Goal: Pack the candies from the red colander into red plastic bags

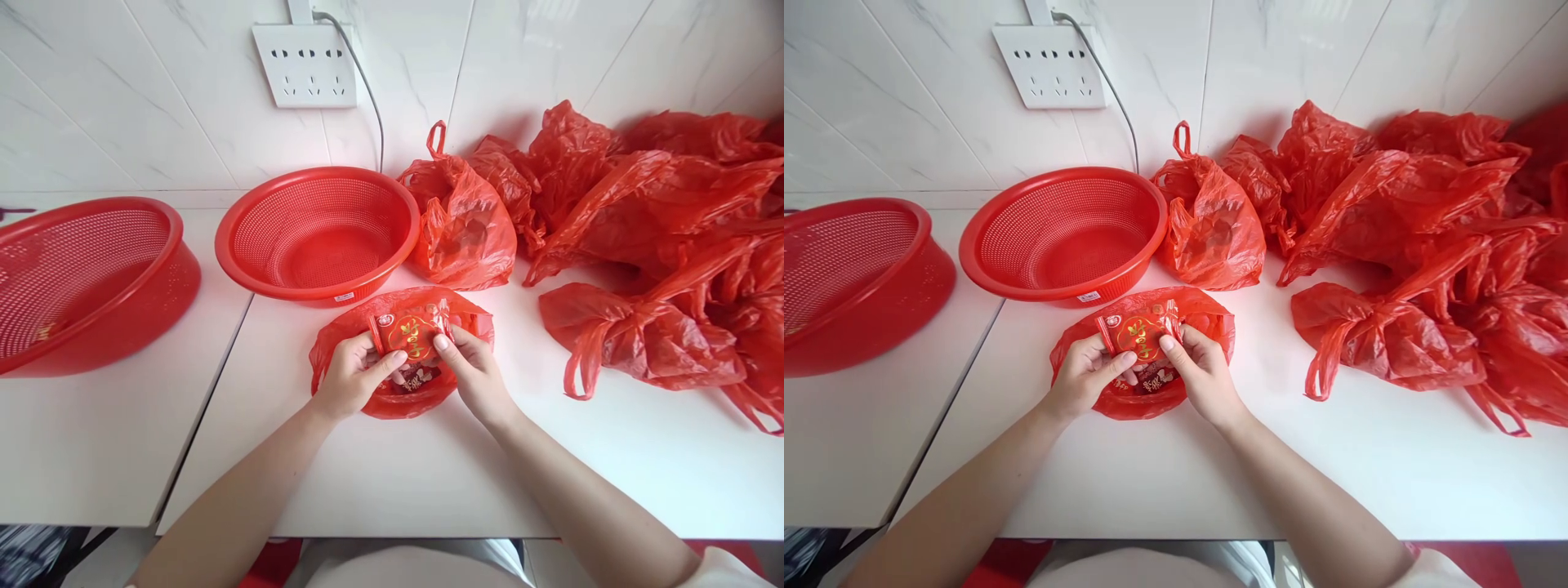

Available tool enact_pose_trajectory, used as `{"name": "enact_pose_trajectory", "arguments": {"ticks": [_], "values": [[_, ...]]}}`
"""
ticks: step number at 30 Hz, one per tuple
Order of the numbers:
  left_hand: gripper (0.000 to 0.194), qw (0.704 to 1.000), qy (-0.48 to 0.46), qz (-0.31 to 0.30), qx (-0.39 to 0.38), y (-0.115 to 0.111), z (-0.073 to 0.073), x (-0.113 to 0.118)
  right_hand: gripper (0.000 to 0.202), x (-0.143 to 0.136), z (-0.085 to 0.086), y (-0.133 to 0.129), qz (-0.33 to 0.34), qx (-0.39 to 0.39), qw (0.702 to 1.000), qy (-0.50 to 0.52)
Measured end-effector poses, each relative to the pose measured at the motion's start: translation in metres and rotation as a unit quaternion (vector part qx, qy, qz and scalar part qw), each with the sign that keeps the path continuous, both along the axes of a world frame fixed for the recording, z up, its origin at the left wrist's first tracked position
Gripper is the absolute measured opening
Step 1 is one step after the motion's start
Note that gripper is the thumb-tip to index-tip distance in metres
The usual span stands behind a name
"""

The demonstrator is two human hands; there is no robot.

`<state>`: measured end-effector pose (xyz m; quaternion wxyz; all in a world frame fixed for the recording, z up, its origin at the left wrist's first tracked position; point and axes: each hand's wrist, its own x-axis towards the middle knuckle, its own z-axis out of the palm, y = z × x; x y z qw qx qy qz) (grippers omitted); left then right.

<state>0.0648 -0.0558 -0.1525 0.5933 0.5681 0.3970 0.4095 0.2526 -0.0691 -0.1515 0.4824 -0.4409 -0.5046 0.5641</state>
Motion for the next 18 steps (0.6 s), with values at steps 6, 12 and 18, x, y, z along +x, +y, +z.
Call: {"name": "enact_pose_trajectory", "arguments": {"ticks": [6,12,18], "values": [[0.028,1.0,0.015,0.007,-0.012,0.0,-0.001,0.0,0.033,-0.002,0.0,0.002,-0.055,0.011,0.998,-0.013],[0.026,1.0,0.015,-0.013,0.009,-0.002,-0.001,-0.003,0.037,0.0,0.002,-0.001,-0.072,0.014,0.997,-0.029],[0.023,1.0,0.008,0.007,0.028,-0.002,0.008,-0.001,0.032,0.003,0.003,0.0,-0.006,0.01,1.0,0.002]]}}
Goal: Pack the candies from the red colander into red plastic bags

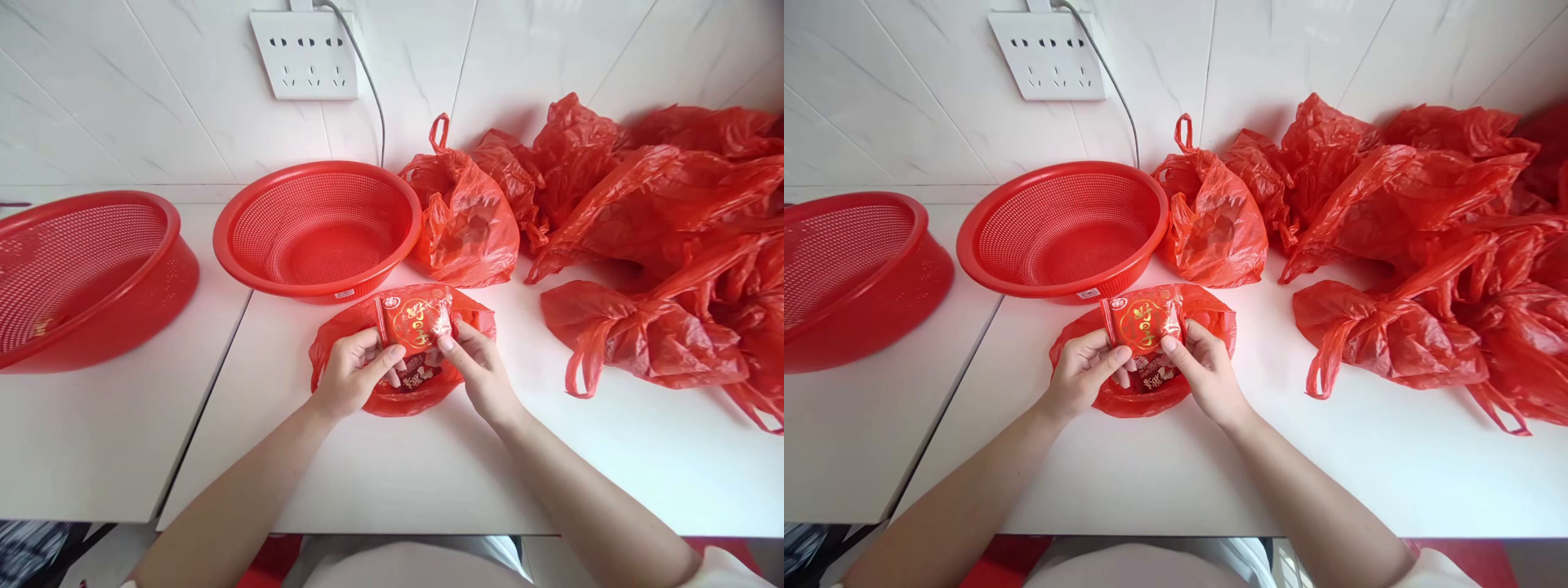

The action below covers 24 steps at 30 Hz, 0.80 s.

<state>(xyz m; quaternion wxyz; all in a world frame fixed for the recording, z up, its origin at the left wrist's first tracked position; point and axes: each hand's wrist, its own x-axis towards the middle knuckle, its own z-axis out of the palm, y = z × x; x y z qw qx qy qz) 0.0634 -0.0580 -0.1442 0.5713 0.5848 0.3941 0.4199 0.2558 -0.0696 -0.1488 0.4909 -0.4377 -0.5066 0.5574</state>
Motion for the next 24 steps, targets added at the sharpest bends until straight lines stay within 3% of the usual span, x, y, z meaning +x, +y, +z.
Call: {"name": "enact_pose_trajectory", "arguments": {"ticks": [9,13,17,21,24], "values": [[0.02,1.0,0.006,-0.011,0.025,0.0001,0.0008,0.0007,0.029,-0.0001,-0.0043,0.0015,0.068,-0.056,0.996,0.025],[0.019,0.998,0.036,0.003,0.042,-0.0016,-0.004,0.0015,0.019,0.0001,-0.0011,-0.0016,0.057,0.019,0.998,0.026],[0.02,0.995,0.073,0.033,0.058,-0.0002,-0.0038,0.0005,0.016,0.0029,0.002,-0.0045,0.022,0.099,0.994,-0.05],[0.02,0.999,-0.004,-0.039,0.022,0.0036,-0.0008,-0.0015,0.012,0.0054,0.0036,-0.0061,0.012,0.16,0.978,-0.136],[0.023,0.994,-0.047,-0.099,-0.021,0.0057,-0.0001,-0.0016,0.015,0.0061,0.0025,-0.0062,0.047,0.173,0.968,-0.175]]}}
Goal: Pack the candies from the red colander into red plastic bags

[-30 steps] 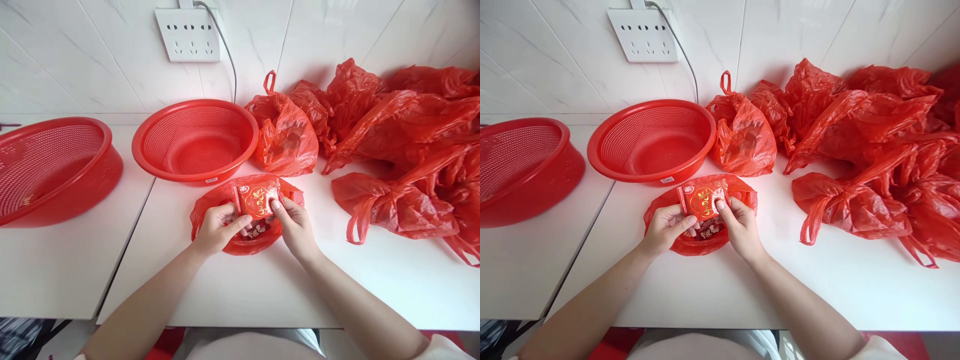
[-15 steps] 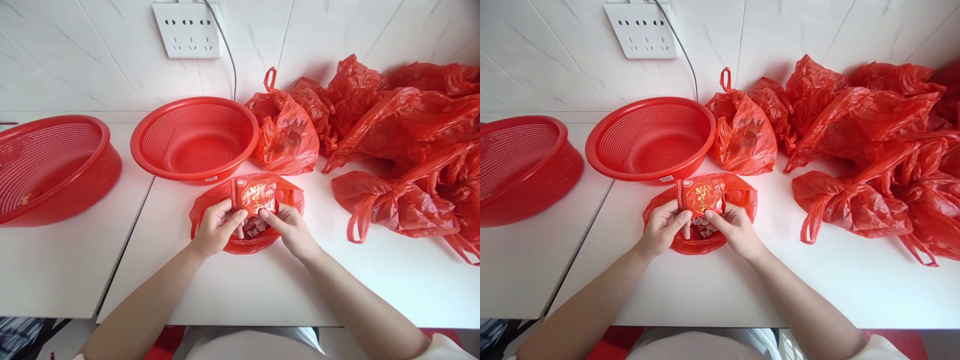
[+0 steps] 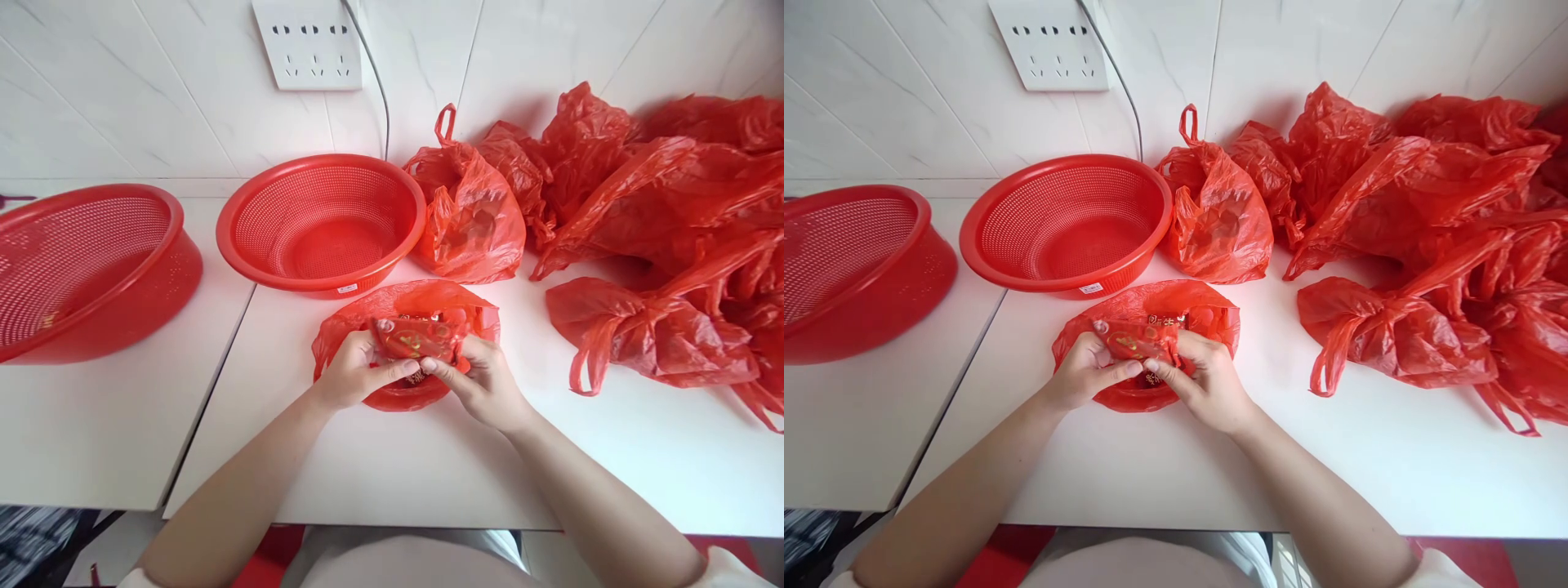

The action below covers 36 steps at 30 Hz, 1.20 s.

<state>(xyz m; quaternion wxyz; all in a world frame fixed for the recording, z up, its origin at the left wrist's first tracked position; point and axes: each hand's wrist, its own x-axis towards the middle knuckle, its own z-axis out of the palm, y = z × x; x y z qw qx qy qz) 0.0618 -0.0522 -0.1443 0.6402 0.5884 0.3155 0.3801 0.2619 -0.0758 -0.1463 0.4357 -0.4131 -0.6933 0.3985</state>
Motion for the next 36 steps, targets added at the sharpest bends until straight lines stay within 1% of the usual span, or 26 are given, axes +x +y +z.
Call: {"name": "enact_pose_trajectory", "arguments": {"ticks": [3,6,10,12,16,18,20,22,23,25,27,30,33,34,36], "values": [[0.023,1.0,-0.002,-0.003,-0.027,0.0,0.001,0.001,0.025,-0.001,-0.003,0.001,0.023,-0.035,0.998,-0.042],[0.021,0.999,-0.015,0.002,-0.044,-0.002,0.003,0.001,0.036,-0.002,-0.005,0.002,0.023,-0.08,0.996,-0.042],[0.013,0.996,-0.031,0.039,-0.072,-0.001,0.004,0.0,0.03,0.0,-0.004,0.003,0.074,-0.081,0.994,0.004],[0.015,0.996,-0.026,0.047,-0.077,0.0,0.004,-0.001,0.028,0.001,-0.003,0.003,0.079,-0.088,0.993,0.015],[0.028,0.997,-0.006,0.026,-0.069,0.0,0.006,-0.001,0.027,0.002,-0.004,0.003,0.059,-0.106,0.992,0.031],[0.027,0.998,0.002,0.007,-0.06,-0.001,0.007,-0.002,0.026,0.002,-0.003,0.003,0.076,-0.114,0.989,0.054],[0.023,0.998,0.006,-0.027,-0.052,0.0,0.007,-0.004,0.025,0.002,0.0,0.003,0.107,-0.12,0.984,0.073],[0.02,0.998,0.0,-0.056,-0.042,0.0,0.007,-0.005,0.024,0.002,0.004,0.002,0.132,-0.121,0.981,0.074],[0.019,0.998,-0.007,-0.057,-0.037,0.0,0.008,-0.006,0.025,0.002,0.006,0.001,0.136,-0.12,0.981,0.067],[0.017,0.999,-0.021,-0.034,-0.035,0.001,0.009,-0.005,0.027,0.003,0.008,0.0,0.132,-0.111,0.984,0.036],[0.013,0.998,-0.029,-0.01,-0.053,0.0,0.012,-0.003,0.029,0.003,0.008,-0.001,0.128,-0.097,0.987,0.002],[0.01,0.996,-0.04,0.007,-0.08,-0.001,0.015,-0.003,0.036,0.003,0.006,-0.001,0.14,-0.072,0.987,-0.028],[0.01,0.996,-0.02,0.058,-0.066,0.002,0.015,-0.01,0.037,0.006,0.003,0.002,0.14,-0.024,0.988,-0.063],[0.011,0.995,-0.013,0.083,-0.051,0.004,0.014,-0.013,0.035,0.008,0.001,0.005,0.12,0.001,0.989,-0.085],[0.013,0.991,-0.015,0.132,-0.022,0.009,0.012,-0.02,0.027,0.013,-0.003,0.011,0.038,0.059,0.987,-0.147]]}}
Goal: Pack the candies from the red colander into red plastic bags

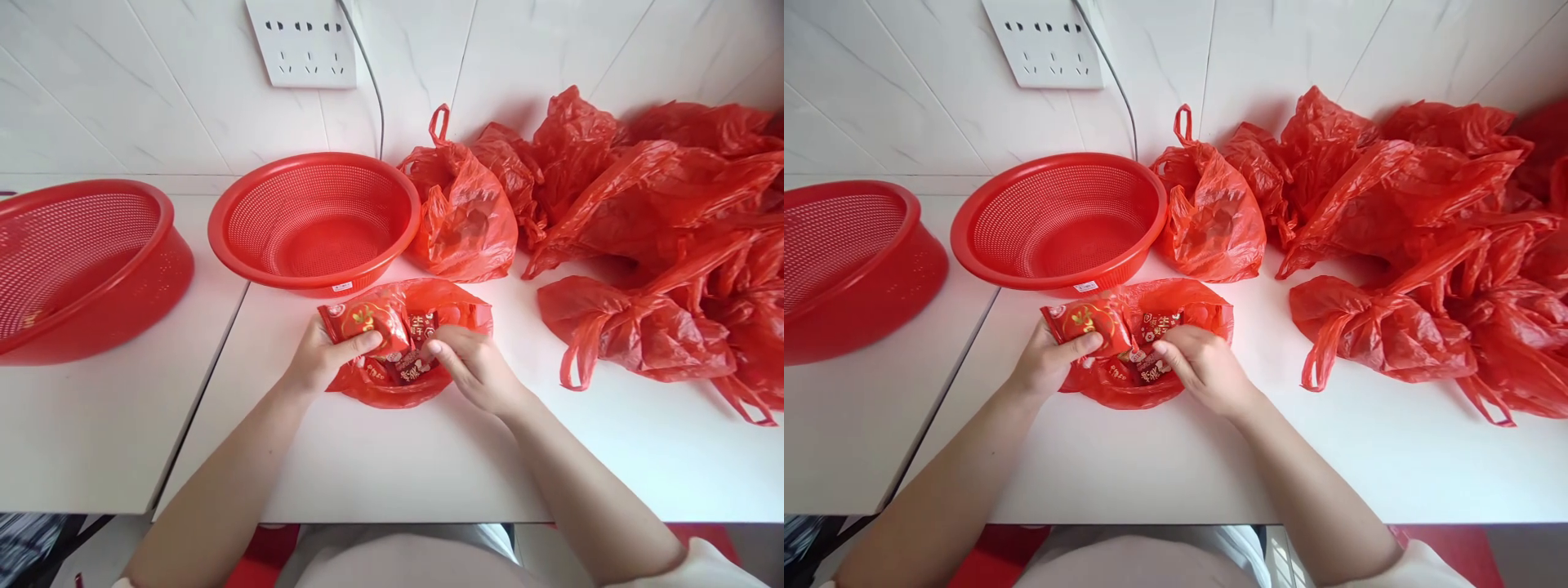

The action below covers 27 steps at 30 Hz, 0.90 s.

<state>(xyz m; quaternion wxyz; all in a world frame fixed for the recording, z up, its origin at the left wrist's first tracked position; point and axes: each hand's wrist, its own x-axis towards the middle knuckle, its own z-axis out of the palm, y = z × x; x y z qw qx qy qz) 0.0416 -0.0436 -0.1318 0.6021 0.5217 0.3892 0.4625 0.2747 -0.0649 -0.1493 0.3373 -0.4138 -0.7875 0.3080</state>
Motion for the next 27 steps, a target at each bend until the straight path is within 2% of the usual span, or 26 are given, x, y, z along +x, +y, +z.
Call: {"name": "enact_pose_trajectory", "arguments": {"ticks": [2,4,6,8,11,14,17,20,22,24,27], "values": [[0.016,0.999,-0.011,0.032,0.021,0.004,0.0,-0.006,0.02,0.005,-0.007,0.007,-0.085,0.057,0.993,-0.065],[0.017,0.998,0.002,0.059,0.038,0.006,0.002,-0.009,0.019,0.008,-0.015,0.014,-0.131,0.067,0.981,-0.123],[0.018,0.993,0.059,0.087,0.06,0.005,0.006,-0.01,0.028,0.01,-0.024,0.019,-0.136,0.044,0.977,-0.156],[0.023,0.984,0.139,0.081,0.075,0.003,0.01,-0.01,0.036,0.01,-0.031,0.021,-0.13,0.024,0.979,-0.153],[0.031,0.963,0.245,0.033,0.109,0.001,0.013,-0.008,0.032,0.009,-0.033,0.021,-0.132,0.006,0.986,-0.097],[0.036,0.945,0.294,0.024,0.14,0.001,0.011,-0.005,0.024,0.007,-0.026,0.018,-0.159,-0.009,0.987,-0.031],[0.042,0.931,0.298,0.09,0.19,0.001,0.006,0.0,0.017,0.004,-0.013,0.013,-0.203,0.006,0.979,0.035],[0.031,0.886,0.317,0.181,0.286,-0.004,0.004,0.004,0.014,0.002,0.001,0.007,-0.236,0.019,0.959,0.156],[0.024,0.886,0.315,0.161,0.299,-0.009,0.004,0.007,0.017,0.0,0.008,0.003,-0.225,-0.005,0.941,0.251],[0.026,0.921,0.279,0.086,0.257,-0.013,0.004,0.008,0.019,-0.002,0.012,0.0,-0.187,-0.058,0.93,0.311],[0.025,0.97,0.183,-0.036,0.155,-0.014,0.006,0.01,0.019,-0.005,0.011,-0.004,-0.13,-0.122,0.929,0.324]]}}
